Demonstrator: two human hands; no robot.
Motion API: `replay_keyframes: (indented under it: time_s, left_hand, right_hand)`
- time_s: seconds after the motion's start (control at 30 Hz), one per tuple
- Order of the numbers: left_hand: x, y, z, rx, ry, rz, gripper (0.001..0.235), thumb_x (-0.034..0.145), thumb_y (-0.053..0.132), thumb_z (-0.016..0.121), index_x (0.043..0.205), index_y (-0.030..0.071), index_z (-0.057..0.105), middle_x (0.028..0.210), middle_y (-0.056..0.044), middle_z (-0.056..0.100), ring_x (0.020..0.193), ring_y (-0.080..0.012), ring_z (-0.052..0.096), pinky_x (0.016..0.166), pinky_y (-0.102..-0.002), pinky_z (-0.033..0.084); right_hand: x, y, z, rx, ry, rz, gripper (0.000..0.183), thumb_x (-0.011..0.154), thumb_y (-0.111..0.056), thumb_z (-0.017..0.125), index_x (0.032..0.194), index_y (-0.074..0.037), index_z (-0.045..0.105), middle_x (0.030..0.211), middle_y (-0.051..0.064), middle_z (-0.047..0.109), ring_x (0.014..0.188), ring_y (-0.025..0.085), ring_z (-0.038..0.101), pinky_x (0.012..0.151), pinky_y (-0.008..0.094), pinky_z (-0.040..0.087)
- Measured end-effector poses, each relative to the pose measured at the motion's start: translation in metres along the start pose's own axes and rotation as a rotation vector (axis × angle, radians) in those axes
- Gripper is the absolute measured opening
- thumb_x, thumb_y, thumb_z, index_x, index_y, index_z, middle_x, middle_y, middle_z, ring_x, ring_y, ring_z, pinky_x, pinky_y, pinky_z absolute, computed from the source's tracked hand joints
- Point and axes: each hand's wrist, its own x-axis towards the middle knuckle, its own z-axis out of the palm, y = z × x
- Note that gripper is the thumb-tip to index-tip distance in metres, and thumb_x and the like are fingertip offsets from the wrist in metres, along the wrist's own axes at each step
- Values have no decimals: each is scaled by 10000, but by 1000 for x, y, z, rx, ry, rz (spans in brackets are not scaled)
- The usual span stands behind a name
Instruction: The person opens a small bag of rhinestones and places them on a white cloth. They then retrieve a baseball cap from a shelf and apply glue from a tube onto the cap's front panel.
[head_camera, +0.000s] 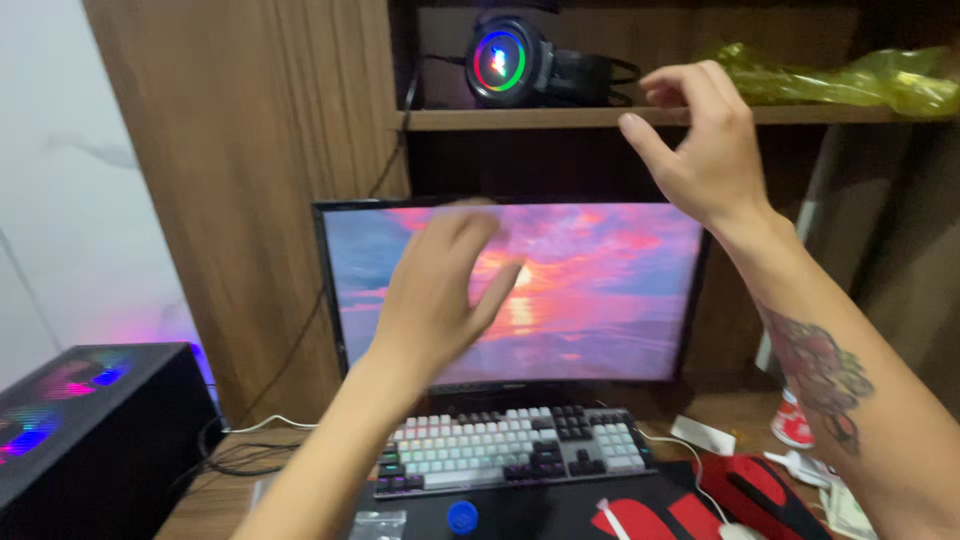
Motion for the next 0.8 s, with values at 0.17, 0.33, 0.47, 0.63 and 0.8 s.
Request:
replay_keyframes:
  time_s: [0.17,0.33,0.47,0.63,0.8]
  left_hand:
    - [114,-49,15,313,95,181,296,1043,261,850,1172,52,684,1156,-174,718,1076,-426,663,938,-543,536]
    - [140,-70,31,486,48,89,304,1026,346,878,1016,81,729,1051,-133,718,983,-422,698,754,-601,597]
    - [140,-74,31,507,118,122,230,953,263,863,979,95,709,1003,-145,738,940,-435,697,739,-618,573]
    - [132,-80,20,548,124,176,364,931,249,892,1250,117,780,1182,-100,769,1144,-336,753,959,-474,584]
    - [117,-88,30,490,150,190,573,870,181,911,1405,53,750,1323,-142,756,1351,-345,716,1215,-463,532]
  right_hand:
    - [47,19,34,-15,28,1,224,1124,-122,867,1293,-13,769,1186,150,744,1089,288,746,993,450,579]
    - [38,29,48,20,9,96,111,1157,-155,853,1094,-86,792,1082,94,717,930,236,687,867,407,562]
    - [20,38,53,-32,17,-68,131,1189,-140,823,1098,-56,781,1118,127,737,1101,350,647,1027,484,490]
    - [18,41,61,-73,96,-73,150,1131,-238,875,1137,-129,772,1111,108,676,1082,403,674,1012,551,545]
    - [7,38,66,-88,169,1,180,1079,-270,880,1173,-142,794,1170,66,700,1116,349,678,1029,493,546]
